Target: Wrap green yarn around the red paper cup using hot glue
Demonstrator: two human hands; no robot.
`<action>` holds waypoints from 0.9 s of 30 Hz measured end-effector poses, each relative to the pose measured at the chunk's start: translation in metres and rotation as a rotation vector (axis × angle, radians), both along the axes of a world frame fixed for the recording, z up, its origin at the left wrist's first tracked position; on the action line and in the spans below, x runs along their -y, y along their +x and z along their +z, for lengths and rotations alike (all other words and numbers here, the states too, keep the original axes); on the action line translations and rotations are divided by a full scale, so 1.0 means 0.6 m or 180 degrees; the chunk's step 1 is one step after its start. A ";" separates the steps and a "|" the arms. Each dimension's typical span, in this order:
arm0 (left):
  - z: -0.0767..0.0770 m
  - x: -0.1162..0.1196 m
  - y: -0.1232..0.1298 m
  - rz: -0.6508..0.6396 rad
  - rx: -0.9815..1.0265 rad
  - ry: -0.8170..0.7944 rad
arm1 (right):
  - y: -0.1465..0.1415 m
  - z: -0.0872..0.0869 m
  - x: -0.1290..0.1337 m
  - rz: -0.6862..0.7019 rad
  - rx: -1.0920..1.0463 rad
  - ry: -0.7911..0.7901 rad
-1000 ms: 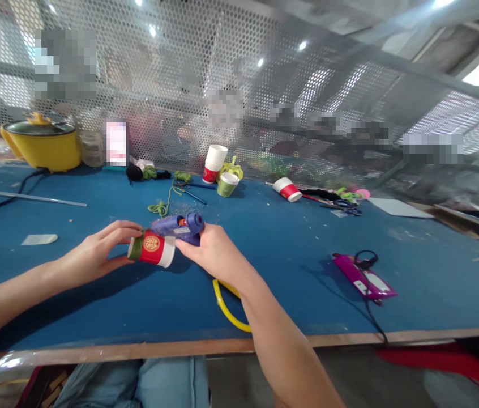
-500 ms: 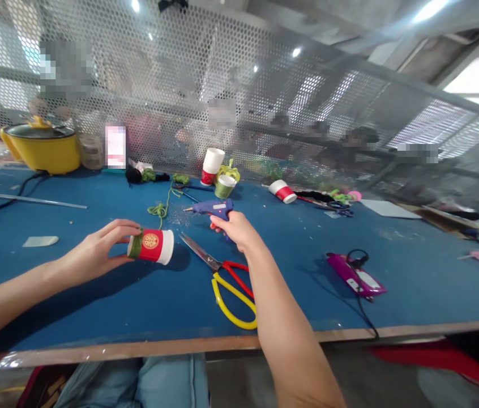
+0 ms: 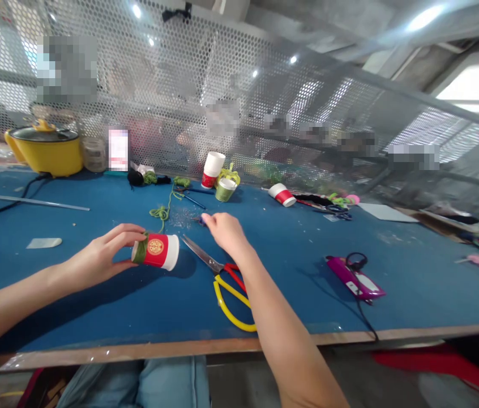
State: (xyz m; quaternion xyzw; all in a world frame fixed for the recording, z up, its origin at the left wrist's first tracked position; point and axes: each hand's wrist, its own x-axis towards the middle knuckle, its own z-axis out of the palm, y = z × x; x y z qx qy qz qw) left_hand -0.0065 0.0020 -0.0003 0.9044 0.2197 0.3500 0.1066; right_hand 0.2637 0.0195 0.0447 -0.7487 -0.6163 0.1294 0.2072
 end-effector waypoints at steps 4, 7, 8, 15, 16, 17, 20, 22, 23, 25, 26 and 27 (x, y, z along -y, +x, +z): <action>0.004 0.005 0.000 -0.0023 -0.0131 0.0145 | -0.073 0.022 0.021 0.1399 -0.0647 -0.0584; 0.007 0.009 0.001 -0.0053 -0.0247 0.0356 | -0.112 0.023 0.021 0.1705 -0.0748 -0.1001; 0.008 0.010 0.001 -0.0071 -0.0297 0.0447 | -0.120 0.021 0.018 0.1704 -0.0921 -0.1071; 0.011 0.017 0.001 -0.0192 -0.0547 0.0733 | -0.131 0.000 0.009 0.1619 -0.2090 -0.0504; 0.010 0.017 0.001 -0.0200 -0.0535 0.0663 | -0.130 -0.001 0.010 0.1580 -0.2145 -0.0341; 0.010 0.017 0.002 -0.0203 -0.0502 0.0560 | -0.128 -0.001 0.012 0.1548 -0.2205 -0.0192; 0.006 0.014 0.004 -0.0156 -0.0262 0.0036 | -0.123 0.000 0.015 0.1549 -0.2331 0.0239; 0.003 0.012 0.005 -0.0141 -0.0051 -0.0379 | -0.119 0.001 0.014 0.1526 -0.2307 0.0490; 0.003 0.012 0.006 -0.0147 0.0038 -0.0530 | -0.117 0.000 0.012 0.1509 -0.2242 0.0590; 0.002 0.012 0.007 -0.0183 0.0159 -0.0719 | -0.115 -0.001 0.006 0.1515 -0.2060 0.0714; 0.003 0.012 0.007 -0.0216 0.0182 -0.0781 | -0.114 -0.003 0.004 0.1549 -0.1973 0.0742; 0.003 0.013 0.007 -0.0254 0.0202 -0.0824 | -0.114 -0.004 0.002 0.1598 -0.1904 0.0743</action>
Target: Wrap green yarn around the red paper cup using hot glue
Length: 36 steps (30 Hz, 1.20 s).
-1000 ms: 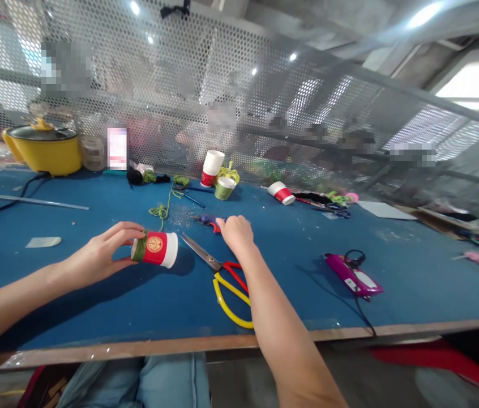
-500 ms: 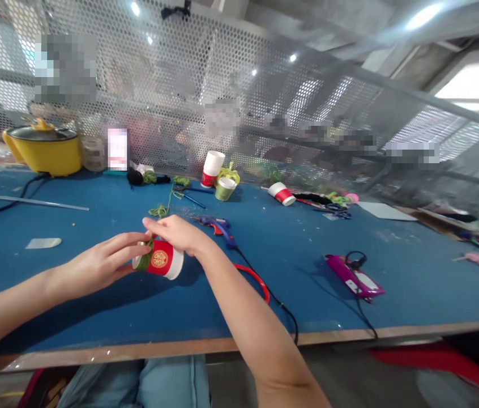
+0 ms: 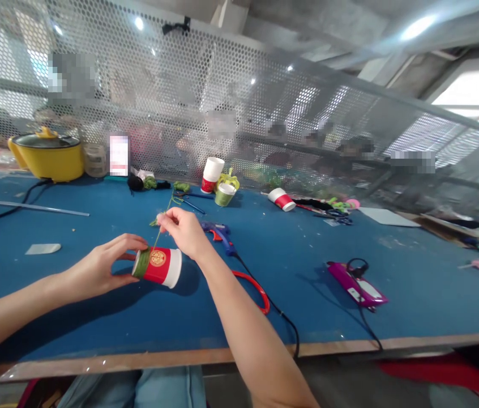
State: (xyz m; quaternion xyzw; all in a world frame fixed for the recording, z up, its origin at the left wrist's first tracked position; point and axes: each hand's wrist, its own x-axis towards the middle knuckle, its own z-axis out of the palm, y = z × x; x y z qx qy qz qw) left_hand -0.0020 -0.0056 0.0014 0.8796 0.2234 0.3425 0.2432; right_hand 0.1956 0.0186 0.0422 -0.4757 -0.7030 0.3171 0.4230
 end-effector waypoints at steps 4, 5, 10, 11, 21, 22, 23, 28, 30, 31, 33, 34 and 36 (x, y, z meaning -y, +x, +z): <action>0.000 0.002 0.001 -0.0063 0.0016 -0.0035 | -0.002 -0.005 -0.005 0.0091 0.0138 -0.0005; -0.001 0.003 0.001 -0.0061 -0.0018 -0.0019 | -0.004 -0.006 -0.005 0.0101 0.0148 -0.0017; -0.003 0.004 0.001 -0.0068 -0.0144 0.0053 | -0.015 0.003 0.002 0.0134 -0.0014 0.0062; -0.002 0.004 0.001 -0.0067 -0.0141 0.0070 | -0.017 0.006 0.004 0.0144 -0.0069 0.0080; -0.001 0.007 0.000 0.0019 -0.0252 0.0276 | -0.021 -0.002 0.001 -0.0031 -0.0123 0.0042; -0.002 0.008 0.000 0.0024 -0.0274 0.0334 | -0.021 -0.004 0.000 -0.0041 -0.0032 0.0008; -0.003 0.008 0.000 0.0029 -0.0299 0.0383 | -0.022 -0.007 -0.001 -0.0045 0.0051 -0.0043; -0.007 0.009 0.001 0.0047 -0.0359 0.0445 | -0.025 -0.019 0.000 -0.0067 0.0287 -0.0256; -0.006 0.009 0.000 0.0072 -0.0345 0.0374 | -0.025 -0.020 0.001 -0.0093 0.0436 -0.0246; -0.005 0.010 -0.001 0.0063 -0.0330 0.0311 | -0.025 -0.020 0.003 -0.0115 0.0526 -0.0232; -0.002 0.010 -0.001 -0.0008 -0.0266 0.0127 | -0.025 -0.019 0.005 -0.0157 0.0700 -0.0198; -0.001 0.010 0.000 -0.0056 -0.0213 0.0007 | -0.026 -0.019 0.007 -0.0173 0.0781 -0.0182; -0.001 0.009 0.003 -0.0081 -0.0041 -0.0323 | -0.027 -0.017 0.010 -0.0206 0.0923 -0.0144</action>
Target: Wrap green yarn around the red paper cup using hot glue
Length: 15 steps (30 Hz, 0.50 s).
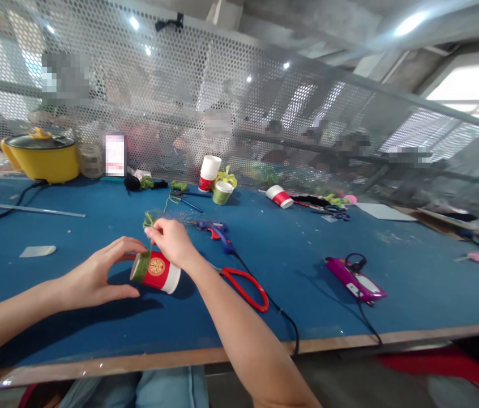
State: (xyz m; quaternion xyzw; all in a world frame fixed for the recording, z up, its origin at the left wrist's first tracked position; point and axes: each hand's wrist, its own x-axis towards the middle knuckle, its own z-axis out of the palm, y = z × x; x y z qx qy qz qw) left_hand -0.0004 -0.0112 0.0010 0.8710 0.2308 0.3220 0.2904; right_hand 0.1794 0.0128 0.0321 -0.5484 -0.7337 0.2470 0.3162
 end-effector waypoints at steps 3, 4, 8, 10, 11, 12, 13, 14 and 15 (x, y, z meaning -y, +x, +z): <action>-0.002 -0.002 0.006 0.0164 0.0276 -0.0574 | -0.002 0.002 0.003 -0.0044 0.0194 0.0069; -0.002 -0.003 0.008 0.0204 0.0291 -0.0705 | -0.003 0.003 0.004 -0.0054 0.0241 0.0080; 0.002 -0.002 0.008 0.0255 0.0143 -0.0985 | -0.004 0.005 0.004 -0.0046 0.0323 0.0031; 0.005 -0.001 0.006 0.0275 0.0042 -0.1040 | -0.004 0.006 0.005 -0.0028 0.0335 0.0012; 0.006 0.000 0.005 0.0277 0.0014 -0.1060 | -0.003 0.007 0.005 -0.0023 0.0336 0.0010; 0.007 0.001 0.004 0.0260 0.0006 -0.1077 | -0.003 0.008 0.005 -0.0017 0.0331 0.0007; 0.007 0.001 0.004 0.0230 0.0015 -0.1081 | -0.002 0.008 0.006 -0.0004 0.0315 -0.0002; 0.006 0.001 0.003 0.0196 0.0029 -0.1061 | -0.002 0.009 0.007 0.0022 0.0290 -0.0021; 0.006 0.001 0.003 0.0162 0.0035 -0.1018 | -0.002 0.010 0.007 0.0060 0.0263 -0.0048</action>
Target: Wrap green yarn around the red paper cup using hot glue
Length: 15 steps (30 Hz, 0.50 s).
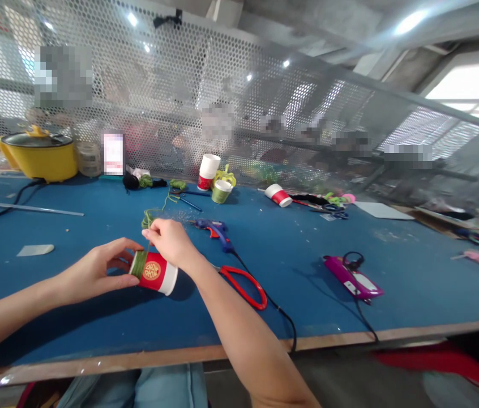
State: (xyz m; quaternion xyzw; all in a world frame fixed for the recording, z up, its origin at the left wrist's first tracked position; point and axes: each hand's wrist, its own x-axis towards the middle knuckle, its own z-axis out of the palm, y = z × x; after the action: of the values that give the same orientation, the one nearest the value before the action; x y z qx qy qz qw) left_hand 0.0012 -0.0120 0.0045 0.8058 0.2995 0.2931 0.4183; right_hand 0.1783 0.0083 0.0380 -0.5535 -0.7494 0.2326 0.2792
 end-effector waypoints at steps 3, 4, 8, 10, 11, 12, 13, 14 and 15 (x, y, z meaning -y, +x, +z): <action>-0.002 -0.001 -0.002 -0.0091 0.0017 0.0223 | 0.001 0.003 0.002 0.0129 -0.0080 -0.0113; -0.002 -0.001 -0.003 -0.0118 0.0034 0.0303 | 0.001 0.004 0.002 0.0163 -0.0107 -0.0147; -0.004 -0.003 -0.005 -0.0172 0.0104 0.0602 | 0.004 0.007 0.003 0.0236 -0.0221 -0.0202; -0.005 -0.004 -0.006 -0.0162 0.0068 0.0754 | 0.006 0.007 0.004 0.0262 -0.0239 -0.0203; -0.006 -0.005 -0.006 -0.0152 0.0034 0.0828 | 0.007 0.008 0.004 0.0275 -0.0238 -0.0203; -0.007 -0.005 -0.006 -0.0139 0.0001 0.0898 | 0.007 0.008 0.004 0.0295 -0.0231 -0.0205; -0.007 -0.005 -0.006 -0.0129 -0.0025 0.0963 | 0.008 0.008 0.003 0.0320 -0.0219 -0.0205; -0.007 -0.004 -0.007 -0.0123 -0.0040 0.1019 | 0.008 0.008 0.002 0.0356 -0.0208 -0.0210; -0.007 -0.004 -0.007 -0.0125 -0.0050 0.1069 | 0.008 0.008 0.001 0.0406 -0.0203 -0.0228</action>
State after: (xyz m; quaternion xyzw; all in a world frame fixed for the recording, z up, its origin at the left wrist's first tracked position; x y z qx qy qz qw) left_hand -0.0027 -0.0098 0.0004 0.8724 0.2339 0.3245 0.2811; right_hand 0.1832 0.0079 0.0431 -0.5066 -0.7650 0.2941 0.2676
